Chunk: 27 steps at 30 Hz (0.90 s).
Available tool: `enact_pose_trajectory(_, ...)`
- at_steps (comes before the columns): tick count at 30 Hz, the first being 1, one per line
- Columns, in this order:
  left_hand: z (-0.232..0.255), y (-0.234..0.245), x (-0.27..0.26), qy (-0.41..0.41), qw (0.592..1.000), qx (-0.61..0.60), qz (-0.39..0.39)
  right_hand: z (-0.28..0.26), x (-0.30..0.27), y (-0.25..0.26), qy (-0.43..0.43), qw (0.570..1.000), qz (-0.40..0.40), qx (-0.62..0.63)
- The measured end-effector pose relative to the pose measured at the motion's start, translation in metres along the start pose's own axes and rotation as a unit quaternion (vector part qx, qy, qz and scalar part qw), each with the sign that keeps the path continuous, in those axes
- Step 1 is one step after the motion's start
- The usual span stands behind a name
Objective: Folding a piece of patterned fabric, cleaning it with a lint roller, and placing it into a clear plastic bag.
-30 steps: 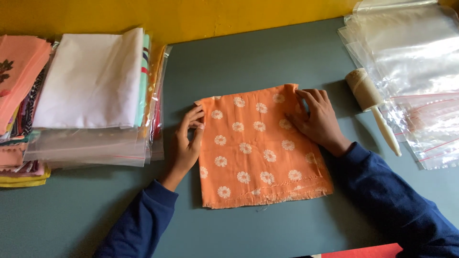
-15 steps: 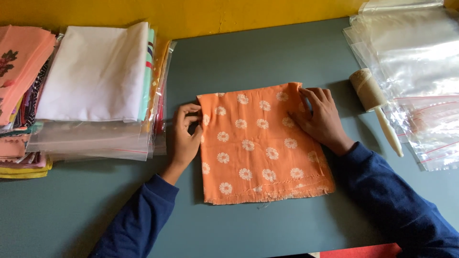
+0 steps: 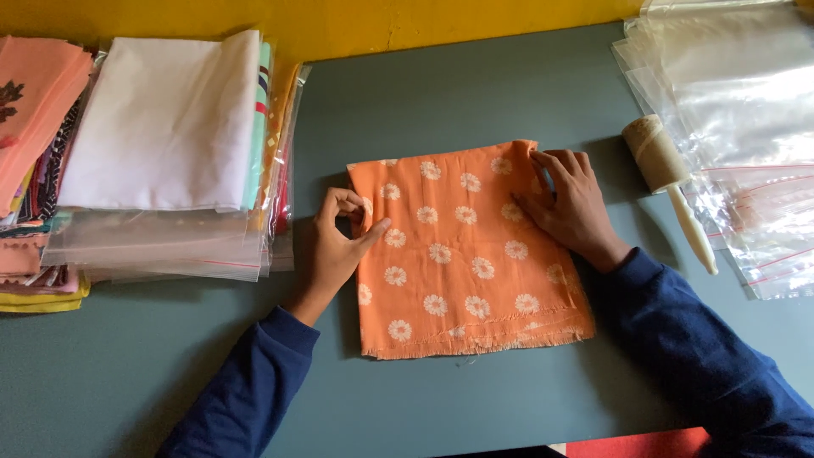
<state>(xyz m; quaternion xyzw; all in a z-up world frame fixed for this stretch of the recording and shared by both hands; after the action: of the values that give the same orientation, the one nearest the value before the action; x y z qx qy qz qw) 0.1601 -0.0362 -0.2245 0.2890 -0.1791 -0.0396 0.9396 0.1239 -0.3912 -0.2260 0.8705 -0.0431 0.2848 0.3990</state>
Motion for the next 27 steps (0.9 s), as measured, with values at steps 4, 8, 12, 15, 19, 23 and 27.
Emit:
enact_pose_trajectory(4, -0.006, 0.003, 0.011, 0.004, 1.0, 0.013, -0.011, 0.0, 0.001, 0.0, 0.002, 1.0, 0.012, -0.004)
enact_pose_trajectory(8, 0.011, 0.01, 0.02, 0.018, 0.998, -0.023, -0.052, -0.009, 0.006, 0.007, -0.031, 0.999, 0.008, 0.002)
enact_pose_trajectory(12, 0.018, -0.01, 0.026, 0.155, 0.945, -0.252, -0.137, -0.074, 0.024, 0.028, -0.035, 0.997, 0.029, -0.068)
enact_pose_trajectory(15, 0.064, -0.011, 0.03, 0.149, 0.905, -0.367, -0.152, -0.107, 0.026, 0.024, -0.064, 0.995, 0.008, 0.07)
enact_pose_trajectory(19, 0.095, -0.013, 0.037, 0.153, 0.86, -0.438, -0.21, -0.166, 0.031, 0.025, -0.058, 0.99, -0.064, 0.112)
enact_pose_trajectory(23, 0.101, -0.018, 0.034, 0.117, 0.845, -0.483, -0.197, -0.187, 0.035, 0.026, -0.036, 0.994, -0.098, 0.04)
enact_pose_trajectory(27, 0.104, -0.018, 0.033, 0.106, 0.863, -0.461, -0.176, -0.187, 0.041, 0.038, -0.084, 0.982, -0.152, -0.071)
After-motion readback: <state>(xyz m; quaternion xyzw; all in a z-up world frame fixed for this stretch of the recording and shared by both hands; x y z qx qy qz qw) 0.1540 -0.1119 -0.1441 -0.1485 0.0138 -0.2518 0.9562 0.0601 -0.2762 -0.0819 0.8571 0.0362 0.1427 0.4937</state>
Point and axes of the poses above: each hand's wrist, its own x-axis towards the middle knuckle, its own y-axis out of the back of the hand, z = x × y, the point moved 4 cm from there along x, towards the middle knuckle, and after that the axes turned 10 degrees about x, right-handed, at the moved point
